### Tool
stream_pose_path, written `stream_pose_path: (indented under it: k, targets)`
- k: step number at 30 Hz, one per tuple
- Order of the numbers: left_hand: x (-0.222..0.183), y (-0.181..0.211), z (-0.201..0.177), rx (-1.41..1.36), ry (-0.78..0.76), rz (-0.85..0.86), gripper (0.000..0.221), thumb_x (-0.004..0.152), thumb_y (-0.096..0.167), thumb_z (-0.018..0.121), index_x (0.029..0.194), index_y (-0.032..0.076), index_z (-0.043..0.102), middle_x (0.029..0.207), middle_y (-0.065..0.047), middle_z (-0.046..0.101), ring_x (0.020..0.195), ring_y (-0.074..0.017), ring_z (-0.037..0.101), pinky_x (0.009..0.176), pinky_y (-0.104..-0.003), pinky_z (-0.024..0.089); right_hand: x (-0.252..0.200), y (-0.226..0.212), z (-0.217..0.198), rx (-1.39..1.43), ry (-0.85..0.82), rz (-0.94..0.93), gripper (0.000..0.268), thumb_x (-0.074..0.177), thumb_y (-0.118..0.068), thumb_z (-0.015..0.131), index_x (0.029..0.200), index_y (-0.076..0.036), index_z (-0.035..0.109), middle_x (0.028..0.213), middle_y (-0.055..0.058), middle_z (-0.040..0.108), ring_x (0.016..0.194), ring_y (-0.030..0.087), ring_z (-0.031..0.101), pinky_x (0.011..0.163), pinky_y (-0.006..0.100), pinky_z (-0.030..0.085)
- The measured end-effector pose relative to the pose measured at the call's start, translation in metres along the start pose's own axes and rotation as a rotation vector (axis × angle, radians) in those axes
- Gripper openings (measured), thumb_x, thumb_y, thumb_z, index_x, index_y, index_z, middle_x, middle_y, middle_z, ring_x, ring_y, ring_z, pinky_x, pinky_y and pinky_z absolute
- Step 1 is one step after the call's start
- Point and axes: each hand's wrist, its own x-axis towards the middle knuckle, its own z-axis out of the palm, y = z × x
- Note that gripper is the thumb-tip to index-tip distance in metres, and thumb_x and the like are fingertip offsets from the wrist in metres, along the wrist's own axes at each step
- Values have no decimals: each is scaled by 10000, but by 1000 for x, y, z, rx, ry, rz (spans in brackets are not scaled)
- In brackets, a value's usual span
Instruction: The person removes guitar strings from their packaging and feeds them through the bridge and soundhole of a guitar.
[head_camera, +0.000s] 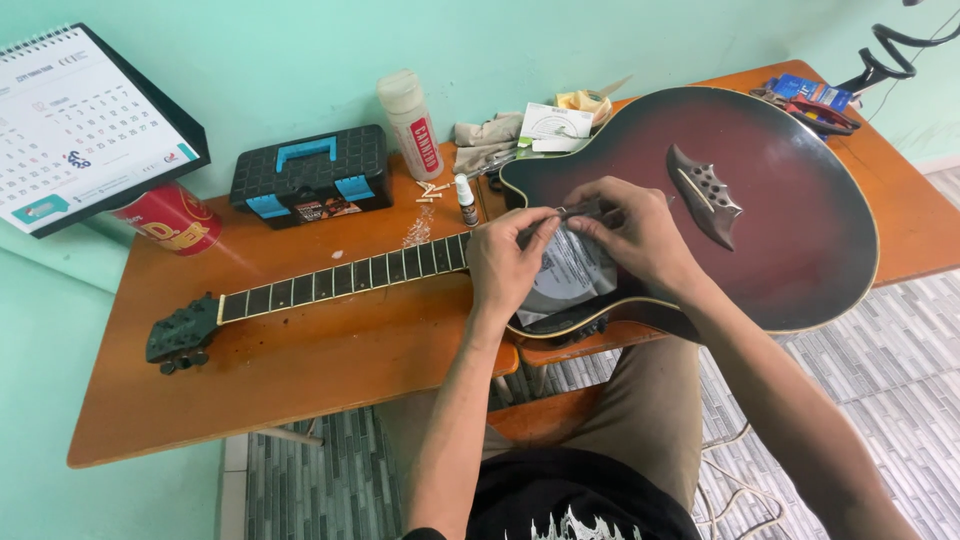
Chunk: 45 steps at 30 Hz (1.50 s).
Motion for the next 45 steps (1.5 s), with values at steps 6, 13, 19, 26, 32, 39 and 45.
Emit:
stream_pose_path:
  k: [6, 13, 19, 26, 32, 39, 45]
  targets:
    - [-1, 8, 2, 227, -46, 94, 142, 996, 234, 641, 988, 173, 769, 853, -91, 745, 861, -365, 724, 735, -454, 581, 2, 19, 11, -86, 43, -153, 81, 873, 3, 801, 910, -5, 728, 779, 137, 677, 741, 315, 721, 572, 375, 559]
    - [-8, -27, 33, 192, 42, -18, 112, 912, 145, 711, 826, 188, 768, 719, -40, 721, 798, -337, 726, 699, -380, 582, -6, 42, 34, -52, 100, -178, 108, 866, 2, 788, 810, -62, 721, 729, 70, 665, 687, 247, 710, 587, 317, 547]
    - [2, -26, 36, 9, 106, -229, 165, 797, 44, 761, 805, 199, 817, 709, -74, 748, 818, -302, 756, 684, -336, 570, -6, 40, 37, 94, 76, -179, 115, 893, 2, 742, 809, -69, 708, 733, 75, 668, 698, 253, 701, 630, 335, 535]
    - [7, -20, 42, 47, 174, -213, 255, 793, -28, 704, 735, 196, 810, 620, -32, 723, 704, -239, 744, 648, -290, 559, -15, 45, 41, 87, 129, -234, 124, 916, -8, 729, 815, -80, 730, 739, 71, 654, 664, 225, 671, 621, 310, 522]
    - [21, -47, 36, 120, 284, -192, 305, 770, -38, 636, 659, 210, 774, 638, -37, 720, 700, -309, 724, 703, -349, 568, -36, 14, 48, 140, 107, -292, 197, 880, 75, 688, 765, -83, 716, 710, 74, 655, 616, 277, 662, 599, 347, 533]
    - [27, -84, 23, 184, 352, -171, 270, 822, -38, 672, 685, 175, 767, 663, -101, 725, 712, -382, 713, 711, -402, 562, -48, -2, 36, 212, 30, -314, 174, 855, 94, 688, 794, -68, 710, 721, 93, 655, 599, 282, 640, 593, 380, 539]
    - [41, -102, 4, 296, 449, -167, 229, 837, 26, 696, 704, 200, 764, 640, -101, 703, 727, -413, 693, 724, -451, 556, -68, -1, 15, 354, 3, -302, 175, 943, -88, 676, 769, -66, 674, 707, 78, 634, 611, 200, 589, 563, 303, 527]
